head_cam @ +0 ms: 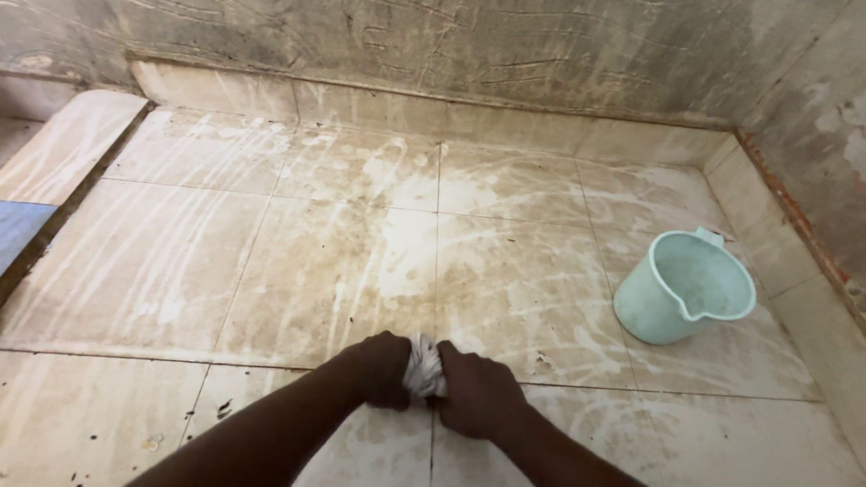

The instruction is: The person wipes a tiled floor with a white cloth, moving the cloth in circular and back-and-forth motions across the surface. A light green plastic bucket is present nearby and is briefly repositioned during the cleaning process.

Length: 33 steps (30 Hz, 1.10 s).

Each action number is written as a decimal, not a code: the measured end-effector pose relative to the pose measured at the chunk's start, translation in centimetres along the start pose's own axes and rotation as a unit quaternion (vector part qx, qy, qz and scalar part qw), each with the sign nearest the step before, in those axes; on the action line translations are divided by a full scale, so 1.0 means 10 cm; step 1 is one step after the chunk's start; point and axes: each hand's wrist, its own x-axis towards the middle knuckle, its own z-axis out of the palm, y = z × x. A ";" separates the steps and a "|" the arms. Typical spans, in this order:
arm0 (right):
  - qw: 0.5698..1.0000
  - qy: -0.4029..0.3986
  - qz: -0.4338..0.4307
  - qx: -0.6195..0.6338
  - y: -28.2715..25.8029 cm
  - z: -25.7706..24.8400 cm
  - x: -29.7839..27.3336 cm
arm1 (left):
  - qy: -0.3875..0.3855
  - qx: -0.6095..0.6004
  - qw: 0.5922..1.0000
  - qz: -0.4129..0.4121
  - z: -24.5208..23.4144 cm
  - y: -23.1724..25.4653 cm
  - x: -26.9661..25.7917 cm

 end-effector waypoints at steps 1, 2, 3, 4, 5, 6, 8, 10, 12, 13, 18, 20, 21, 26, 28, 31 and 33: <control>1.000 -0.006 0.005 -0.003 -0.03 0.01 -0.03 | -0.009 0.006 1.000 -0.003 0.00 0.01 -0.04; 1.000 -0.010 0.011 -0.007 -0.03 0.02 -0.07 | -0.017 0.013 1.000 -0.004 -0.01 0.04 -0.05; 1.000 -0.003 0.012 0.001 -0.03 0.02 -0.10 | 0.001 0.011 1.000 0.001 0.00 0.07 -0.08; 1.000 0.001 0.010 0.009 -0.05 0.03 -0.15 | 0.018 0.008 1.000 0.004 0.03 0.08 -0.15; 1.000 0.005 0.007 0.018 -0.07 0.03 -0.19 | 0.035 0.005 0.999 0.007 0.06 0.09 -0.20; 1.000 0.000 0.012 0.009 -0.09 0.03 -0.21 | 0.030 0.009 1.000 0.004 0.06 0.11 -0.23; 1.000 -0.012 0.023 -0.007 -0.13 0.03 -0.26 | 0.019 0.016 1.000 -0.002 0.08 0.13 -0.27; 0.999 -0.021 0.025 -0.008 -0.12 0.00 -0.28 | 0.020 0.034 0.999 0.020 0.05 0.11 -0.24; 1.000 -0.010 0.023 -0.015 -0.09 -0.05 -0.24 | 0.037 0.048 0.997 0.047 0.00 0.08 -0.18; 1.000 0.004 0.020 -0.022 -0.05 -0.08 -0.21 | 0.053 0.052 0.995 0.063 -0.05 0.07 -0.12; 0.995 0.078 -0.009 -0.060 0.21 -0.36 0.11 | 0.116 0.020 0.992 0.051 -0.39 0.14 0.17; 0.995 0.074 0.014 -0.063 0.30 -0.53 0.26 | 0.143 -0.014 0.990 0.004 -0.53 0.20 0.30; 0.994 0.090 0.009 -0.066 0.35 -0.59 0.33 | 0.157 -0.023 0.987 -0.001 -0.59 0.22 0.37; 0.984 0.157 -0.011 -0.083 0.62 -0.73 0.65 | 0.235 -0.060 0.970 -0.008 -0.68 0.25 0.74; 0.982 0.170 -0.012 -0.086 0.70 -0.76 0.77 | 0.266 -0.086 0.960 -0.023 -0.70 0.25 0.90; 0.979 0.181 -0.006 -0.095 0.77 -0.83 1.01 | 0.297 -0.114 0.947 -0.031 -0.80 0.20 1.09; 0.976 0.190 -0.003 -0.103 0.81 -0.91 1.18 | 0.316 -0.126 0.940 -0.032 -0.90 0.16 1.23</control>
